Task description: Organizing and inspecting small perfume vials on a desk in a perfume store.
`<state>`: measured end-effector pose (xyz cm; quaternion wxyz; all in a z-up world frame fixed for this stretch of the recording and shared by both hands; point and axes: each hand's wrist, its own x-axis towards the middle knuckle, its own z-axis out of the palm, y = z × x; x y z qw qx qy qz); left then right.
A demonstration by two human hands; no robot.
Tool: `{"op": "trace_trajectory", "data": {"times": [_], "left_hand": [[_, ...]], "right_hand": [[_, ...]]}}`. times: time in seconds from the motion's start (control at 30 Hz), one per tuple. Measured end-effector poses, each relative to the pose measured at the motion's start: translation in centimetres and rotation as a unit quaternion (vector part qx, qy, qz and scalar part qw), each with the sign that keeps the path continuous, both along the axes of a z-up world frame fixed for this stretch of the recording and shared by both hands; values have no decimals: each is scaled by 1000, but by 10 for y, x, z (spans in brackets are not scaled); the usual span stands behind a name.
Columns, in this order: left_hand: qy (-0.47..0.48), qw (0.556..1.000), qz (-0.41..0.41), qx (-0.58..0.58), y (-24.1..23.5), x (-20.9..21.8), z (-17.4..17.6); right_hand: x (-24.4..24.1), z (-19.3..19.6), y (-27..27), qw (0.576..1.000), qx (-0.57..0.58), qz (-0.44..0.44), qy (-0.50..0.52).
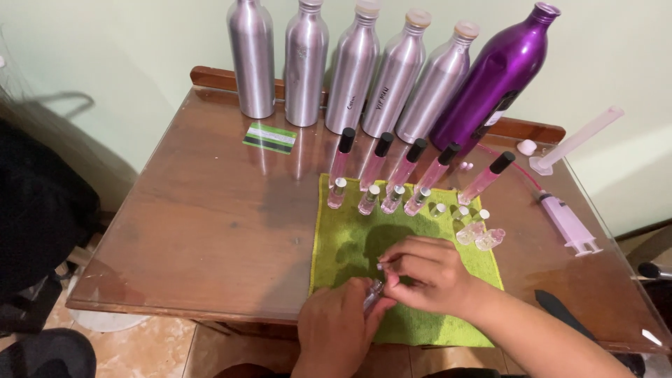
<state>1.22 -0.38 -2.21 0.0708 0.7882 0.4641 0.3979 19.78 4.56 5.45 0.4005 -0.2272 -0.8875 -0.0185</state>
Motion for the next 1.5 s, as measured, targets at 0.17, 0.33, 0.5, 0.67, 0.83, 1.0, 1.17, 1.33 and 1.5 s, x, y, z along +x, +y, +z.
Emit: {"op": "trace_trajectory", "data": {"times": [0.17, 0.33, 0.5, 0.67, 0.83, 1.0, 1.17, 1.33, 1.5], "left_hand": [[-69, 997, 22, 12, 2, 1, -9], [-129, 991, 22, 15, -1, -4, 0], [-185, 981, -28, 45, 1, -8, 15], [-165, 986, -32, -18, 3, -7, 12], [-158, 987, -37, -1, 3, -6, 15], [-158, 986, -34, 45, 2, -5, 19], [-172, 982, -25, 76, 2, -4, 24], [-203, 976, -18, 82, 2, -7, 38], [-168, 981, -16, 97, 2, -5, 31]], "right_hand": [[20, 19, 9, 1000, -9, -15, 25], [59, 76, -2, 975, -98, -200, -3], [92, 126, -39, 935, -139, -311, 95], [168, 120, 7, 840, -234, -457, 176], [163, 81, 72, 746, -398, -493, 207], [214, 6, 117, 858, -237, -455, 31], [226, -12, 119, 876, -195, -440, -34], [225, -15, 119, 872, -214, -438, -34], [222, -14, 119, 870, -228, -436, -26]]}}
